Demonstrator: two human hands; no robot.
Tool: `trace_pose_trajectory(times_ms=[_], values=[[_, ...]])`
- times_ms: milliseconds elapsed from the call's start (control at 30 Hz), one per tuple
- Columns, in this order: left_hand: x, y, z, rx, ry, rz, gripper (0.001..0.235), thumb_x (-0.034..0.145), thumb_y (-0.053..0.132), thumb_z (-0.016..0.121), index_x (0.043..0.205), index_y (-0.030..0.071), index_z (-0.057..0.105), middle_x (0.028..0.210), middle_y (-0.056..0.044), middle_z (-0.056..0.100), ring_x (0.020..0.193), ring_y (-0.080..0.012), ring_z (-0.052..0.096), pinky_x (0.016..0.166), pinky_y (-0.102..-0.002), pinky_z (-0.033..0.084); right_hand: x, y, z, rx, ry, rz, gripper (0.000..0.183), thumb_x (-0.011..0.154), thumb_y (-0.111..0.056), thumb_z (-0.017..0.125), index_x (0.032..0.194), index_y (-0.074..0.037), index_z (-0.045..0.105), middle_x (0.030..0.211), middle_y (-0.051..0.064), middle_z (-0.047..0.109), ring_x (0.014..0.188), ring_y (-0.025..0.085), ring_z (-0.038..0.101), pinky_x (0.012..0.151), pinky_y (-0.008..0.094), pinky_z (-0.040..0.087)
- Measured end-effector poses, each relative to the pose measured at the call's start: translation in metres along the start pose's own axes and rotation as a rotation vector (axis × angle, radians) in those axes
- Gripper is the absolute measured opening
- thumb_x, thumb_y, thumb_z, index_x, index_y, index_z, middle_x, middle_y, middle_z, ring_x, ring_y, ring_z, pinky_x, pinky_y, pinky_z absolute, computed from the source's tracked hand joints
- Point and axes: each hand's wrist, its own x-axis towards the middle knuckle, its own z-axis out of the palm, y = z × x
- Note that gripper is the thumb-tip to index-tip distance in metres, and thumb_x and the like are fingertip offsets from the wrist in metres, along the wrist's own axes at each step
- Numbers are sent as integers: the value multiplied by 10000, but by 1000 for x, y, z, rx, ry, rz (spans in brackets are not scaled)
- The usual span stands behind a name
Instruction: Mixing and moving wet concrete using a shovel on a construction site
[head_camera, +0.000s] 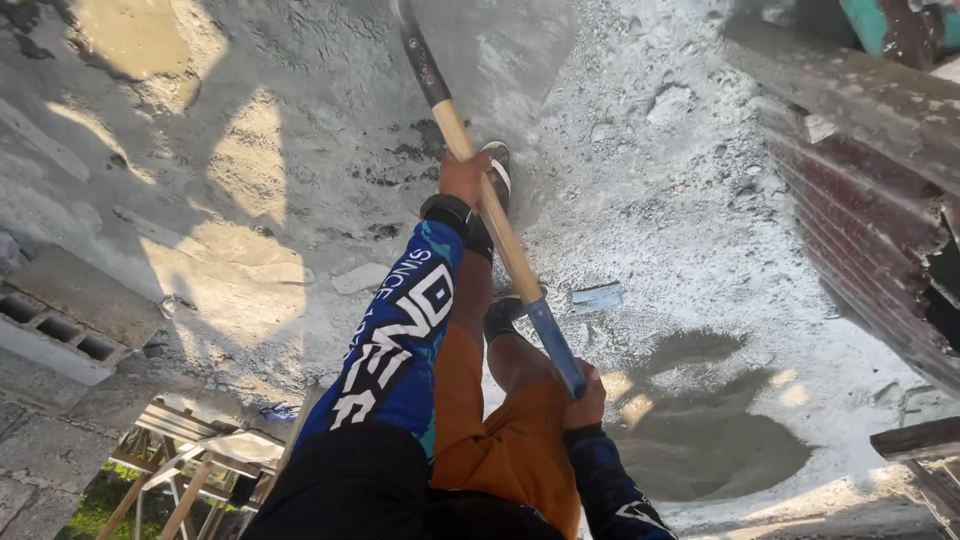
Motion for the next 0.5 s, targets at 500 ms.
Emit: trace_pose_trajectory(times_ms=[500], values=[[-101, 38, 88, -272, 2, -202, 363, 738, 67, 765, 975, 62, 491, 749, -119, 646, 543, -205, 647, 439, -348, 506, 3, -44, -157, 793, 88, 160, 579, 968, -489, 605, 1288, -8, 581, 1347, 165, 534, 1259, 334, 563, 1028, 497, 560]])
